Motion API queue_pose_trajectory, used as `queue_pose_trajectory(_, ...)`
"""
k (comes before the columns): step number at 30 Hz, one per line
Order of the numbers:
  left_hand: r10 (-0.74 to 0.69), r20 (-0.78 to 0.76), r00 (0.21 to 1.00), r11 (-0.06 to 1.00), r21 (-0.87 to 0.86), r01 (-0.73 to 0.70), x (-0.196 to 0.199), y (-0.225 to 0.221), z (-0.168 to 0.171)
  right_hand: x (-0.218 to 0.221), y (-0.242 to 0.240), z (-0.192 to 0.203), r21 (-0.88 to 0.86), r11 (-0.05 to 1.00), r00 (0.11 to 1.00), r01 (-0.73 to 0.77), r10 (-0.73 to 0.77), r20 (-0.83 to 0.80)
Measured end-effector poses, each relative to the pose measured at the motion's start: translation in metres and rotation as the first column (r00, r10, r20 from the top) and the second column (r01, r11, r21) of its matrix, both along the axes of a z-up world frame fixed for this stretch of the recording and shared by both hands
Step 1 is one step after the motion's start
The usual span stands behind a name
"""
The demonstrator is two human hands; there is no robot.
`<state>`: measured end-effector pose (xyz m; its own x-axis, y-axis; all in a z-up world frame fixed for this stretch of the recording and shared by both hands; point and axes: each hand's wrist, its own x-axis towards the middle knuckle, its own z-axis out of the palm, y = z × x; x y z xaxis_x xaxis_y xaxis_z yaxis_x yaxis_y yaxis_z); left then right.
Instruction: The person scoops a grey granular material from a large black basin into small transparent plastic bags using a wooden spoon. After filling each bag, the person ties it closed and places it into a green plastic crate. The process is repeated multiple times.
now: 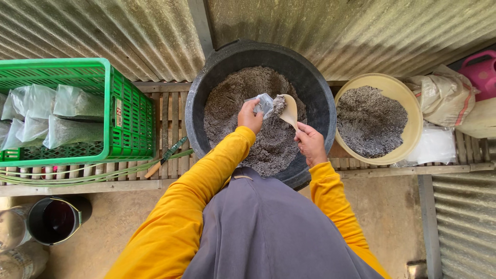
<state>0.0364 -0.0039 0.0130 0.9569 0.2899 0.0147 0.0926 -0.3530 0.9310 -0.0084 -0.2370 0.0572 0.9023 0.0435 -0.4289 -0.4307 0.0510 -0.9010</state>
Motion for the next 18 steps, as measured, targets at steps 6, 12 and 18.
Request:
queue_pose_trajectory(6, -0.011, 0.041, 0.999, 1.0, 0.0, 0.011, -0.001, -0.009, 0.002, -0.018, 0.051, 0.038, -0.785, 0.597, 0.762, 0.163, 0.429, 0.484)
queue_pose_trajectory(12, 0.007, -0.035, 0.999, 0.999, -0.053, -0.009, -0.003, -0.005, 0.004, -0.025, 0.062, 0.047, -0.953, 0.293, 0.796, 0.075, 0.558, 0.235)
queue_pose_trajectory(18, 0.045, -0.035, 0.998, 0.999, -0.024, -0.046, -0.007, 0.007, 0.004, -0.007, 0.009, -0.03, -0.988, 0.154, 0.942, 0.009, 0.331, 0.06)
